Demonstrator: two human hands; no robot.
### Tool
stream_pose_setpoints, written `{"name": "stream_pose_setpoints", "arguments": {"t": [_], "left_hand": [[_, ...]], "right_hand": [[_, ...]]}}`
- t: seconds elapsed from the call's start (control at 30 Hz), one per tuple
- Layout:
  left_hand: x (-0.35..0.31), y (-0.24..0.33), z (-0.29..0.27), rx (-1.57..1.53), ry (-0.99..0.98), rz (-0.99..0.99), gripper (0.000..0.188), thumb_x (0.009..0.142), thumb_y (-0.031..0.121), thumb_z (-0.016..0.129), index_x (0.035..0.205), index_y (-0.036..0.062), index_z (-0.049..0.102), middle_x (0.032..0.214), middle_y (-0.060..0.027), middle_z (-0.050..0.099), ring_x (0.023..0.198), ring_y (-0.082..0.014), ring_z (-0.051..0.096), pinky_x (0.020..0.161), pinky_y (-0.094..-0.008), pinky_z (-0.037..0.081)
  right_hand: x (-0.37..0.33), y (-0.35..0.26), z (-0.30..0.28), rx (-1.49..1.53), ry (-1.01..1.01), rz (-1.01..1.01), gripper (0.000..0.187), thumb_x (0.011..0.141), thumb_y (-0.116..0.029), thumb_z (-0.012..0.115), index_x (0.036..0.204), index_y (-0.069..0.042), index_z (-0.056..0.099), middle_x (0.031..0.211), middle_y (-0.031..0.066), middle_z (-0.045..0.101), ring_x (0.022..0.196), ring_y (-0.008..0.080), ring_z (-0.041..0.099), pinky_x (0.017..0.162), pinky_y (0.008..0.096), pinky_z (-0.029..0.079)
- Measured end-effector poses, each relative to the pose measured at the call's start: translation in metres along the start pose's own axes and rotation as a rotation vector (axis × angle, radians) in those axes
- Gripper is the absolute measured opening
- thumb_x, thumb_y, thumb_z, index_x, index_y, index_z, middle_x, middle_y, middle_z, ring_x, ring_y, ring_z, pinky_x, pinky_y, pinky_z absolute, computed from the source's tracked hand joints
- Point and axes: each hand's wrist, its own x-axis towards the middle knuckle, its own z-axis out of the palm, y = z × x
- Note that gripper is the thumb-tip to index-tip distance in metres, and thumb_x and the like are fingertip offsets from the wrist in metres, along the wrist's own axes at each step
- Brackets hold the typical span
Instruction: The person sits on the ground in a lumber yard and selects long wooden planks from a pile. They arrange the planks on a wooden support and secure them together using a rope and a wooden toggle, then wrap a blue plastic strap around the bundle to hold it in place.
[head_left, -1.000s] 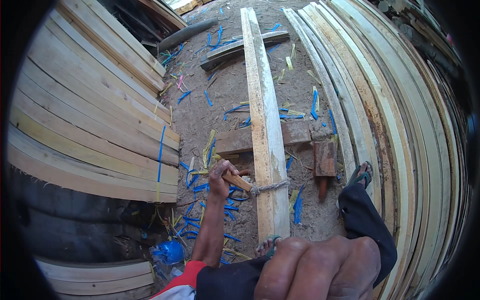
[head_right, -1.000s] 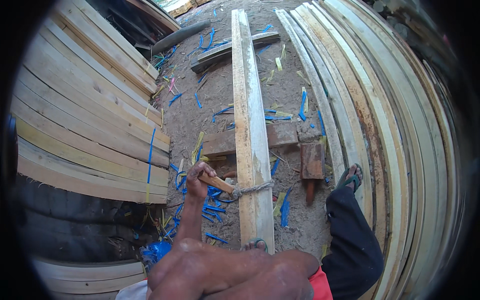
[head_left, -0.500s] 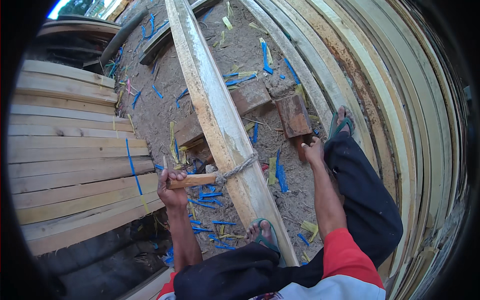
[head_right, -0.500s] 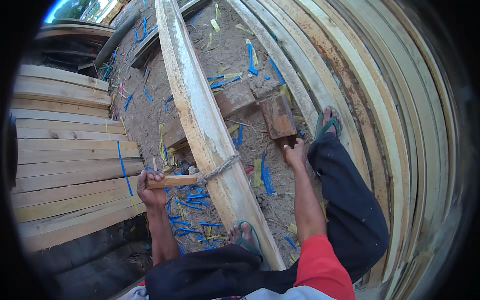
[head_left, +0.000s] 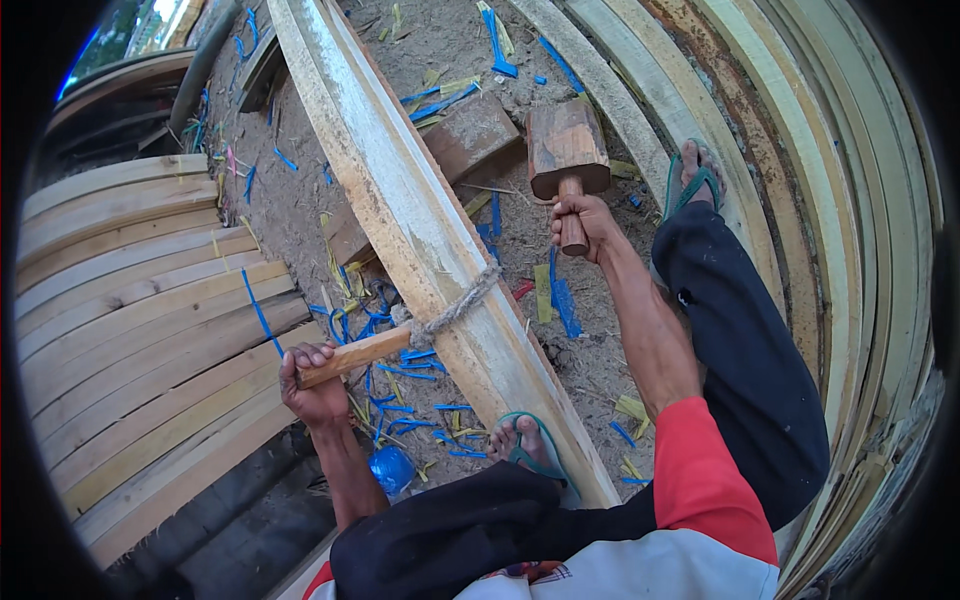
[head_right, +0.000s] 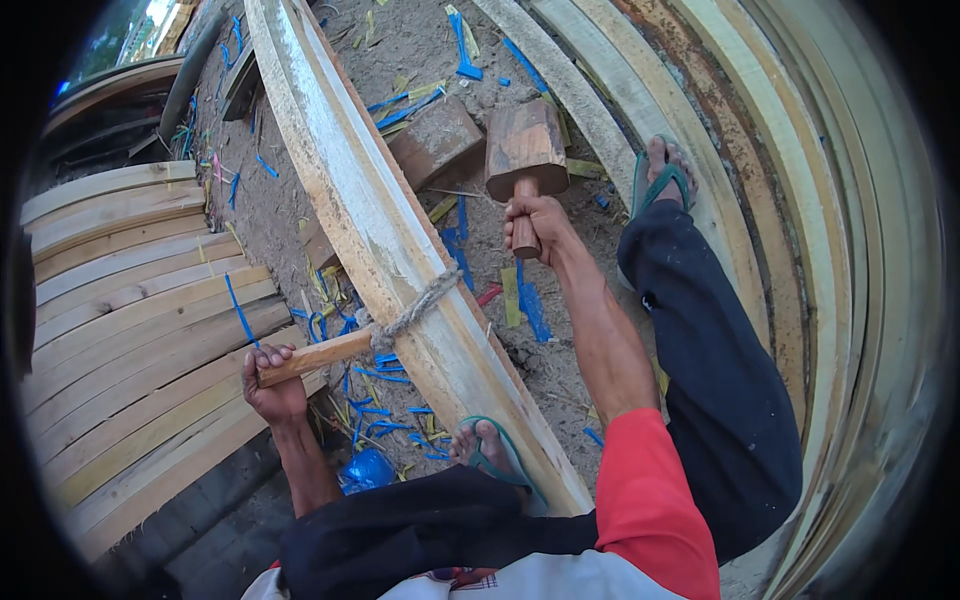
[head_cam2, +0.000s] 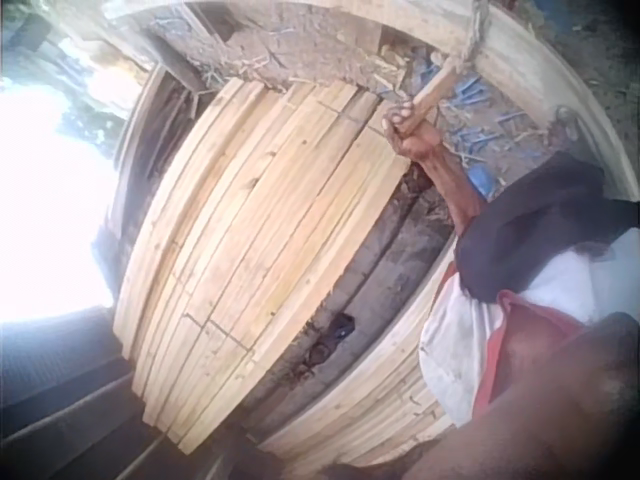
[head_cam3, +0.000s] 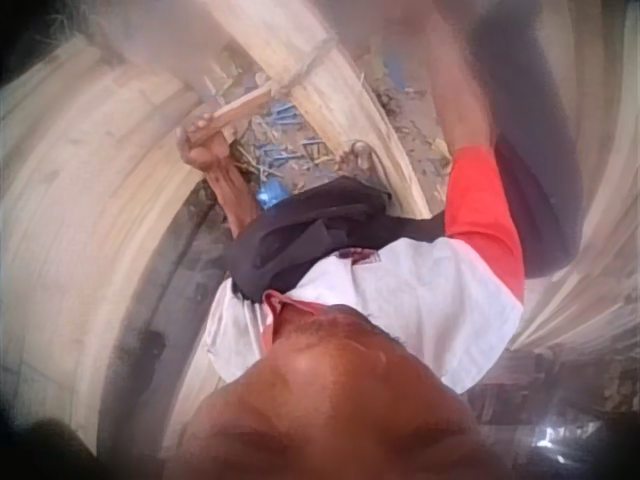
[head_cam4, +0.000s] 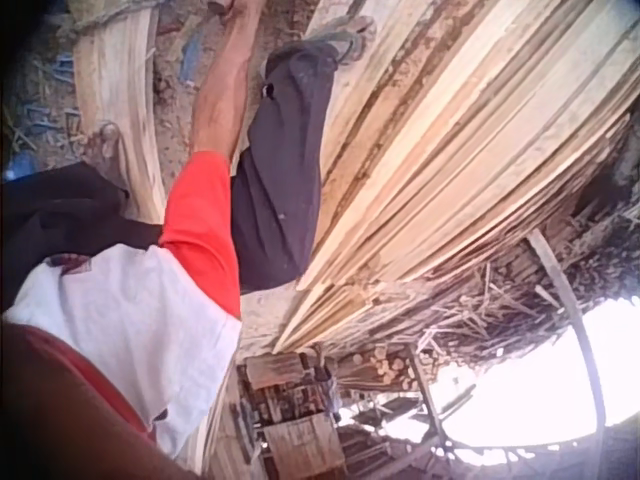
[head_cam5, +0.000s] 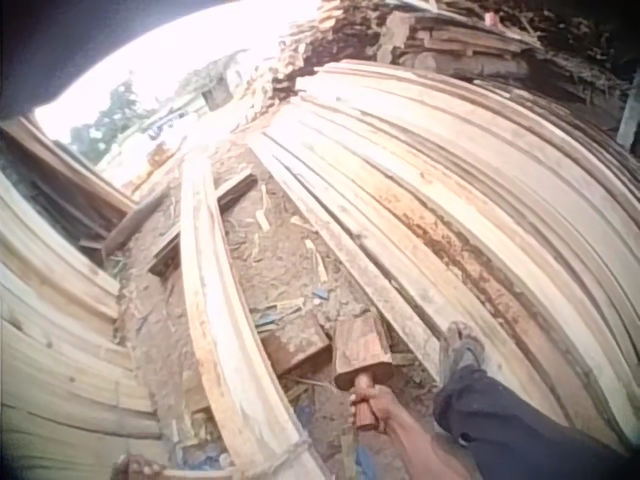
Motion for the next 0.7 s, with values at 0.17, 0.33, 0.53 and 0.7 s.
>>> {"name": "stream_pose_setpoints", "arguments": {"t": [0.17, 0.33, 0.53, 0.7], "left_hand": [[-0.006, 0.0, -0.007, 0.006, 0.02, 0.023, 0.027, 0.094, 0.022, 0.04, 0.071, 0.0087, 0.048, 0.071, -0.0073, 0.052, 0.076, -0.0222, 0.052, 0.086, -0.0401, 0.038], [-0.003, -0.004, 0.001, -0.025, 0.028, 0.022, 0.027, 0.093, 0.022, 0.041, 0.071, 0.0085, 0.048, 0.07, -0.0071, 0.052, 0.075, -0.0223, 0.052, 0.085, -0.0393, 0.038], [0.004, -0.003, 0.01, 0.007, 0.061, 0.086, 0.026, 0.093, 0.022, 0.041, 0.071, 0.0088, 0.049, 0.069, -0.0068, 0.052, 0.075, -0.0221, 0.052, 0.083, -0.0382, 0.039], [-0.01, -0.006, -0.008, -0.059, 0.088, 0.06, 0.027, 0.093, 0.022, 0.041, 0.071, 0.0087, 0.048, 0.069, -0.0068, 0.051, 0.073, -0.0197, 0.051, 0.081, -0.0356, 0.04]], "right_hand": [[-0.114, -0.088, 0.019, -0.274, 0.162, -0.635, 0.037, 0.072, -0.005, 0.059, 0.105, 0.007, 0.045, 0.07, 0.01, 0.054, 0.049, 0.0172, 0.056, 0.043, 0.0306, 0.05], [-0.176, -0.25, -0.028, 0.083, 0.493, -1.368, 0.021, 0.082, -0.018, 0.05, 0.072, 0.0, 0.053, 0.07, 0.0132, 0.057, 0.07, 0.0259, 0.059, 0.069, 0.0358, 0.048], [-0.027, 0.021, 0.066, -0.403, 0.28, -0.365, 0.025, 0.071, -0.004, 0.059, 0.089, 0.01, 0.051, 0.06, 0.0126, 0.054, 0.045, 0.0224, 0.057, 0.04, 0.0371, 0.045], [-0.037, 0.083, 0.016, -0.921, 0.066, 0.12, 0.02, 0.071, -0.01, 0.062, 0.083, 0.004, 0.055, 0.063, 0.0112, 0.057, 0.047, 0.0221, 0.059, 0.039, 0.035, 0.049]]}}
